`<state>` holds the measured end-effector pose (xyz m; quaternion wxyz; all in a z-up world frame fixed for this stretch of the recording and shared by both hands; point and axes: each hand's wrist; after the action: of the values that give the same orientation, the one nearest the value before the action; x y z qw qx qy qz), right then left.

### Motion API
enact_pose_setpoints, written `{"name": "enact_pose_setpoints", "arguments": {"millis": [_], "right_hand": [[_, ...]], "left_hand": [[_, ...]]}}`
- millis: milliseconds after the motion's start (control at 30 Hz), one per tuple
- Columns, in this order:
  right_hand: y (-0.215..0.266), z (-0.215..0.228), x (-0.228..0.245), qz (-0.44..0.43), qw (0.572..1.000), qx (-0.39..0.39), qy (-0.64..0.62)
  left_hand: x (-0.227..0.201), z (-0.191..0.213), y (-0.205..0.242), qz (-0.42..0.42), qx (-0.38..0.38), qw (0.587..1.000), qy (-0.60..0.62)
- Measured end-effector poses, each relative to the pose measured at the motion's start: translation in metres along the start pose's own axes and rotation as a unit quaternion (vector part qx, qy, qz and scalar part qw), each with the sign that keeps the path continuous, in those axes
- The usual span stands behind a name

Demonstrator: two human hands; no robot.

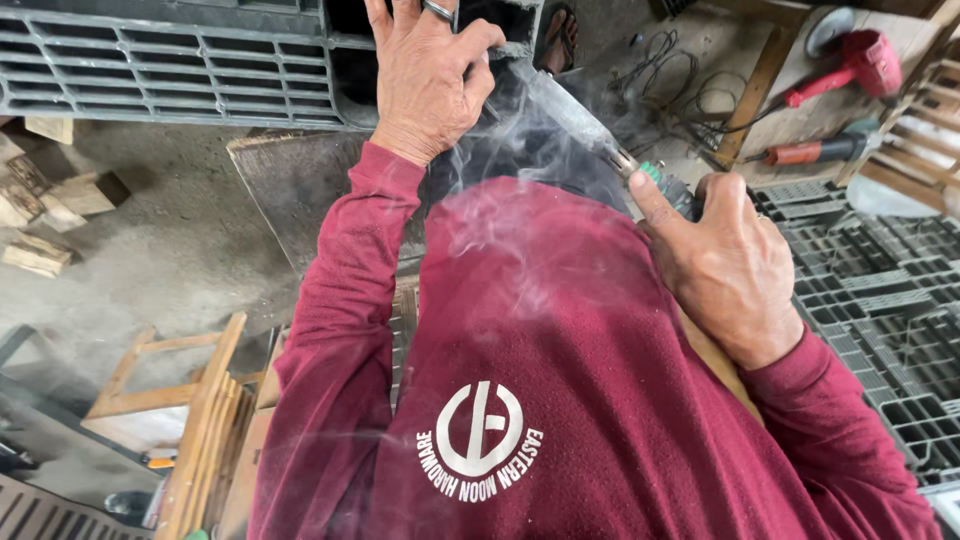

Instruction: The person repairs a stack of gray plastic crates using a heat gun and an angle grinder. They first apply heat to a damaged section of a crate, then use the angle grinder to smooth the edges. The person repeats this process on different sections of the crate.

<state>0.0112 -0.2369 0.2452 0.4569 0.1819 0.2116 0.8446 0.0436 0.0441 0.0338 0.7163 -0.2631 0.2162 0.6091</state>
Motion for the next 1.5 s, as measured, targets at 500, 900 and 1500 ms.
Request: {"name": "enact_pose_setpoints", "arguments": {"millis": [500, 900, 1500], "right_hand": [[0.007, 0.004, 0.008, -0.033, 0.999, -0.015, -0.010], [0.011, -0.004, -0.012, 0.007, 0.999, -0.051, -0.005], [0.022, -0.106, 0.007, -0.213, 0.679, 0.035, -0.702]], "left_hand": [[0.003, -0.002, 0.001, -0.005, 0.006, 1.000, 0.027], [0.001, -0.002, -0.001, -0.008, 0.004, 1.000, 0.005], [0.008, -0.004, 0.001, 0.036, 0.054, 0.998, 0.027]]}}
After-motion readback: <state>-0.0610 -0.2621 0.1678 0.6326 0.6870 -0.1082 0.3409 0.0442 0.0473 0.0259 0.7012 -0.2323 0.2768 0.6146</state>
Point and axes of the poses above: each hand's wrist, its own y-axis away from the middle knuckle, its own z-axis out of the back of the hand, x = y × z, and after that the axes turned 5 degrees about z, right-handed
